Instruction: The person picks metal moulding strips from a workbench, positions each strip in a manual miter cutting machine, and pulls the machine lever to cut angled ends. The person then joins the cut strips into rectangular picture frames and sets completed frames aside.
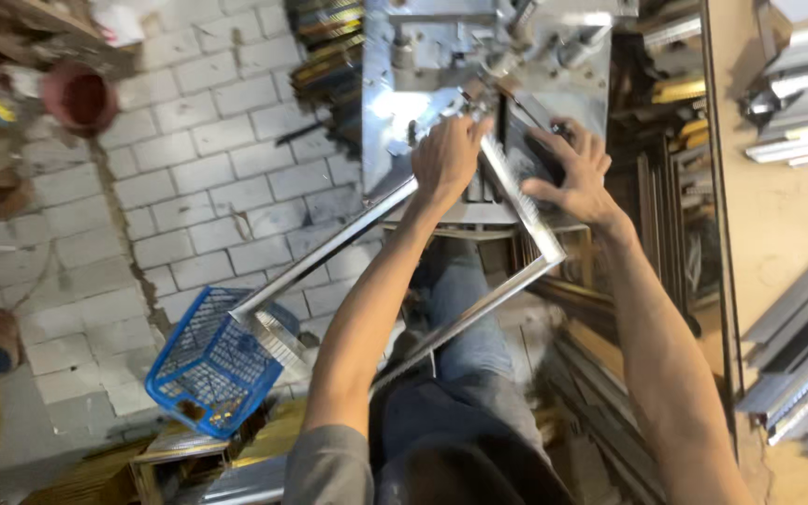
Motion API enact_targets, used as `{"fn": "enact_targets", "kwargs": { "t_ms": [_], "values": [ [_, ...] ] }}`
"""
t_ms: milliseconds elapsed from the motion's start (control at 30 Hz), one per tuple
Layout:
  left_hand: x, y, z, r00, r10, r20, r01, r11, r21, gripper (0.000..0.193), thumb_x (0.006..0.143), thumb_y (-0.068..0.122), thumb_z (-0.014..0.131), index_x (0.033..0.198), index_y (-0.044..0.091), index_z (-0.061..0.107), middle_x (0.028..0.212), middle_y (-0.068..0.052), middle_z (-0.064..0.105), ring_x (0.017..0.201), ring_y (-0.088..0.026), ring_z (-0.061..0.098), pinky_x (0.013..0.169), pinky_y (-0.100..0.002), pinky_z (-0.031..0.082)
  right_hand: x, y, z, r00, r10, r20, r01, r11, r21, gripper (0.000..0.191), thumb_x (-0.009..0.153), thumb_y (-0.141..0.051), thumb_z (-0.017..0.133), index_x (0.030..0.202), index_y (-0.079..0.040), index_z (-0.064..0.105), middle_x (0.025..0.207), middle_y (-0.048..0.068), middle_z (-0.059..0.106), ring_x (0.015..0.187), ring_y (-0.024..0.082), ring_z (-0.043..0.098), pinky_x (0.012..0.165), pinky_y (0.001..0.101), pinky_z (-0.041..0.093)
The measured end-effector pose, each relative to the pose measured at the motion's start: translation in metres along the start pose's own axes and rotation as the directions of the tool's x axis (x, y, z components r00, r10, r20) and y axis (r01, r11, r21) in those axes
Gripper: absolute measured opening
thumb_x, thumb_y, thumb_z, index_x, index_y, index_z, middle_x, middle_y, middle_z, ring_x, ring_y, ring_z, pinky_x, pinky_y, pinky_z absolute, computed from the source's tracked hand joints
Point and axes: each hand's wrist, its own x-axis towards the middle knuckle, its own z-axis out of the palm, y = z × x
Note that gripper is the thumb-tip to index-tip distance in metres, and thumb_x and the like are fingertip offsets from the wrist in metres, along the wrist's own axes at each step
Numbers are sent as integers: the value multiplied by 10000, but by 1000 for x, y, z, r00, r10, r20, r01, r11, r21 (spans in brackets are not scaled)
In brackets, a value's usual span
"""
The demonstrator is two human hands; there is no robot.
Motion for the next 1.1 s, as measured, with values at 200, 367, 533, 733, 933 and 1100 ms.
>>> {"fn": "enact_targets", "kwargs": {
  "t_ms": [200,367,533,733,933,1100],
  "values": [
    [-27,-32,17,868,410,-281,-346,904,251,319,993,366,707,1193,117,722,1226,-56,666,1114,-278,607,934,-453,493,-21,3,19,983,-44,-176,44,999,-7,556,768,-318,860,1294,-221,709,1618,133,433,1441,352,368,1167,502,279],
    [-67,-80,-5,831,516,-209,-282,714,640,381,945,320,769,1293,174,715,1355,-98,527,1250,-321,473,968,-499,376,-21,10,28,969,-67,-236,48,995,-86,321,954,-257,815,1270,-197,796,1568,152,485,1376,338,406,1119,472,297],
    [-22,-90,9,811,503,-298,-273,777,568,314,934,371,759,1238,299,734,1213,-78,541,1158,-309,449,905,-484,330,0,8,35,949,-94,-301,0,955,-297,246,1024,-269,783,1257,-191,802,1404,91,556,1200,336,455,997,452,343],
    [-13,-88,5,834,472,-286,-292,817,497,330,967,423,777,1272,303,743,994,15,565,995,-251,469,840,-457,369,7,-6,30,948,-107,-300,18,958,-287,262,1033,-220,744,1288,-184,792,1150,54,586,1159,297,460,1008,459,356],
    [-16,-86,2,876,424,-231,-282,837,469,299,929,381,799,1214,296,767,946,4,583,942,-259,485,822,-477,377,8,-9,28,956,-5,-292,-46,985,-168,238,1050,-325,802,1221,-161,790,1112,62,617,1063,342,470,954,485,380],
    [-12,-87,4,877,414,-246,-242,821,517,258,882,337,796,1136,325,758,1031,-7,584,1037,-280,506,921,-504,401,18,-12,24,937,-183,-298,-66,743,-666,285,784,-317,750,1021,-160,771,1161,143,645,1071,380,519,929,479,427]
  ]
}}
